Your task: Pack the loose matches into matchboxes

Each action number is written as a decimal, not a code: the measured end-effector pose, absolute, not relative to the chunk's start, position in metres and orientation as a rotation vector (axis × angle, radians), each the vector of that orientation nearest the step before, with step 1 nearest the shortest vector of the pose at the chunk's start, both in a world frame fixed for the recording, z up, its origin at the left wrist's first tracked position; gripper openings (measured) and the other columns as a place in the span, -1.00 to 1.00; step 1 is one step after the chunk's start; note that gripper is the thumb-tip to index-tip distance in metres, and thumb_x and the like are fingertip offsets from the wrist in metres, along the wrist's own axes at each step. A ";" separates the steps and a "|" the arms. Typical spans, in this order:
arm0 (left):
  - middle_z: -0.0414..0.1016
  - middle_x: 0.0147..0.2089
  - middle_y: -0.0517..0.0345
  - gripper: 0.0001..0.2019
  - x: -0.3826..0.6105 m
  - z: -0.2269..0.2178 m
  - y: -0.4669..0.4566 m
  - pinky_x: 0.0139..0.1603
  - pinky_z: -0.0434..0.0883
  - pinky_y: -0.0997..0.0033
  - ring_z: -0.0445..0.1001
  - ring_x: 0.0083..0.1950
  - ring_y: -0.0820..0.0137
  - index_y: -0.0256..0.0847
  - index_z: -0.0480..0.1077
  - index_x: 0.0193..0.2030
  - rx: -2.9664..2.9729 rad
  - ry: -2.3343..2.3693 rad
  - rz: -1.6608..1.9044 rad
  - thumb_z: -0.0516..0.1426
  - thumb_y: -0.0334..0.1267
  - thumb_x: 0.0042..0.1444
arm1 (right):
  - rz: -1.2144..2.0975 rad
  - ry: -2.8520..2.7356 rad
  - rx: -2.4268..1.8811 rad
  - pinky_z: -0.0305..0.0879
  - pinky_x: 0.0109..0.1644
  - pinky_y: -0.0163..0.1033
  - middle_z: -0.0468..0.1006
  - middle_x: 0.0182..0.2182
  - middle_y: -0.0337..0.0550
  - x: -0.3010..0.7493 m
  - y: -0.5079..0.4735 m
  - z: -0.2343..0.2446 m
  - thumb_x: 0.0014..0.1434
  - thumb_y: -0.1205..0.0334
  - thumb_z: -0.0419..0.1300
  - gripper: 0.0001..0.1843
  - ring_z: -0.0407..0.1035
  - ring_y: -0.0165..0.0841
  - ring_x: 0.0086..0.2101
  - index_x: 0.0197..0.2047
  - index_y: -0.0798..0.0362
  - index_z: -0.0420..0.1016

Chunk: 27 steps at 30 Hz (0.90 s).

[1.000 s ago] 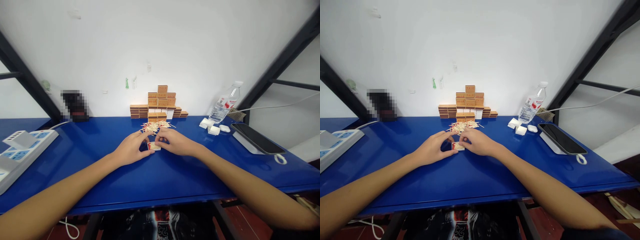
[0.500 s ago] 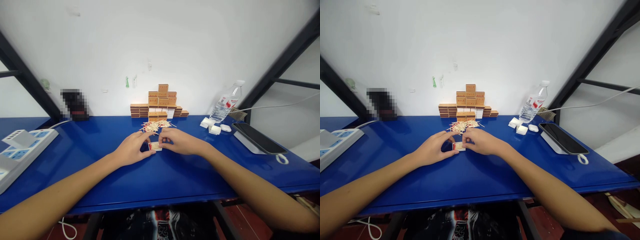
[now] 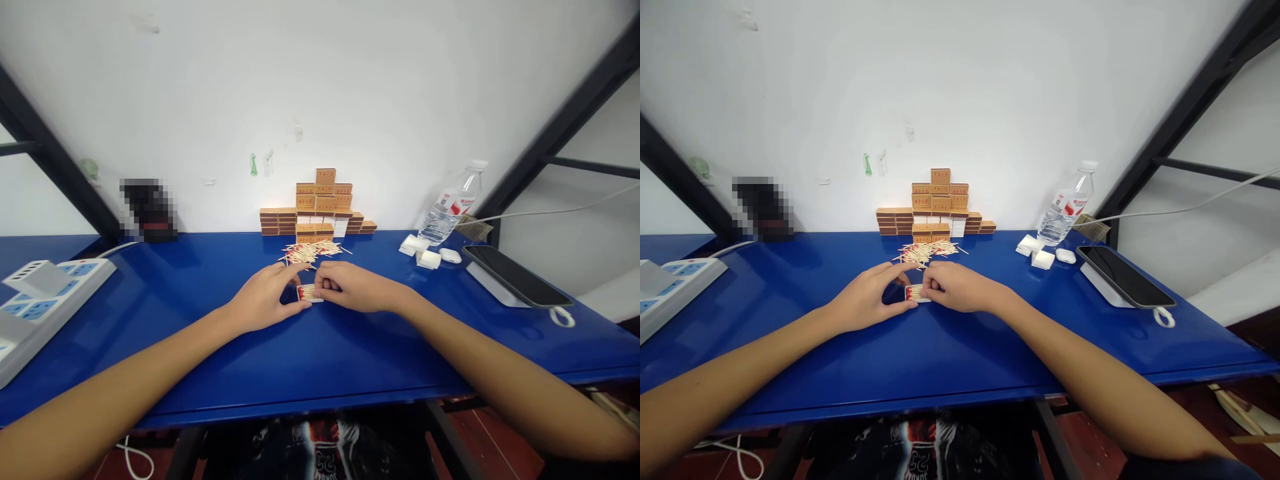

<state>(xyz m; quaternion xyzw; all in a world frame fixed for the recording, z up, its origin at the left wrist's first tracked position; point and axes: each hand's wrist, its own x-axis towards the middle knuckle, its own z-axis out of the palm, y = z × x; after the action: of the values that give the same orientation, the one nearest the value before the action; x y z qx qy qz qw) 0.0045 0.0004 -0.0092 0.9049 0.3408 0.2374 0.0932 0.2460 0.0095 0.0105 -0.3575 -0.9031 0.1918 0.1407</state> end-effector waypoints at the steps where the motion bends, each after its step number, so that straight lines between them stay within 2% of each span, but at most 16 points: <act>1: 0.58 -0.05 0.07 -0.39 0.005 -0.009 0.000 0.05 0.48 0.09 0.52 -0.01 0.18 -0.09 0.23 0.38 2.683 1.013 0.695 0.26 -0.03 0.26 | 0.569 -2.583 -1.041 0.18 -0.30 -0.25 0.45 -0.37 -0.20 0.245 0.011 0.010 0.33 0.22 0.22 -0.85 0.28 -0.38 -0.39 -0.30 0.05 0.46; 5: 0.57 -0.09 0.09 -0.39 0.006 -0.010 -0.001 0.03 0.48 0.11 0.52 -0.04 0.19 -0.08 0.23 0.39 2.674 0.983 0.676 0.26 -0.03 0.27 | 0.452 -2.304 -1.273 0.09 -0.35 -0.26 0.45 -0.47 -0.25 0.236 0.023 0.002 0.32 0.18 0.21 -0.81 0.25 -0.41 -0.45 -0.33 0.06 0.48; 9: 0.57 -0.08 0.13 -0.37 0.009 -0.011 -0.005 0.08 0.47 0.11 0.52 -0.03 0.21 -0.01 0.19 0.43 2.674 0.921 0.682 0.26 -0.05 0.27 | 0.255 -2.149 -1.458 0.11 -0.28 -0.25 0.54 -0.32 -0.15 0.229 0.041 -0.008 0.23 0.14 0.32 -0.83 0.32 -0.36 -0.34 -0.28 0.07 0.51; 12: 0.57 -0.08 0.14 -0.36 0.010 -0.010 -0.007 0.09 0.47 0.10 0.52 -0.02 0.21 0.03 0.17 0.44 2.678 0.896 0.680 0.25 -0.05 0.28 | 0.252 -2.175 -1.466 0.14 -0.26 -0.25 0.56 -0.27 -0.12 0.226 0.049 -0.014 0.22 0.09 0.35 -0.78 0.35 -0.34 -0.31 -0.29 0.07 0.51; 17: 0.57 -0.10 0.14 -0.36 0.007 -0.007 -0.004 0.02 0.48 0.14 0.52 -0.06 0.22 0.02 0.18 0.44 2.658 0.955 0.673 0.25 -0.05 0.27 | 0.242 -2.253 -1.367 0.15 -0.23 -0.26 0.56 -0.31 -0.14 0.225 0.054 -0.016 0.28 0.24 0.31 -0.86 0.36 -0.35 -0.30 -0.31 0.07 0.50; 21: 0.59 -0.08 0.12 -0.34 0.004 -0.008 0.001 0.04 0.47 0.11 0.53 -0.02 0.19 -0.02 0.16 0.45 2.668 1.006 0.729 0.25 -0.03 0.27 | 0.291 -2.346 -1.378 0.09 -0.31 -0.26 0.55 -0.38 -0.15 0.235 0.053 -0.009 0.34 0.17 0.26 -0.75 0.33 -0.36 -0.36 -0.37 0.08 0.47; 27: 0.59 -0.07 0.10 -0.21 0.002 -0.009 0.005 0.04 0.45 0.12 0.53 -0.01 0.18 -0.09 0.01 0.53 2.635 1.105 0.739 0.24 -0.03 0.26 | 0.459 -2.463 -1.238 0.12 -0.30 -0.26 0.54 -0.36 -0.13 0.272 0.049 0.005 0.37 0.14 0.21 -0.76 0.31 -0.35 -0.38 -0.31 0.09 0.49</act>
<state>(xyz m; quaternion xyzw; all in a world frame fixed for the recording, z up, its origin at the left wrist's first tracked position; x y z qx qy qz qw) 0.0017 0.0051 -0.0088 0.8887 0.3729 0.2491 0.0951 0.2723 0.0487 0.0048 -0.4364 -0.8681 0.1618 0.1726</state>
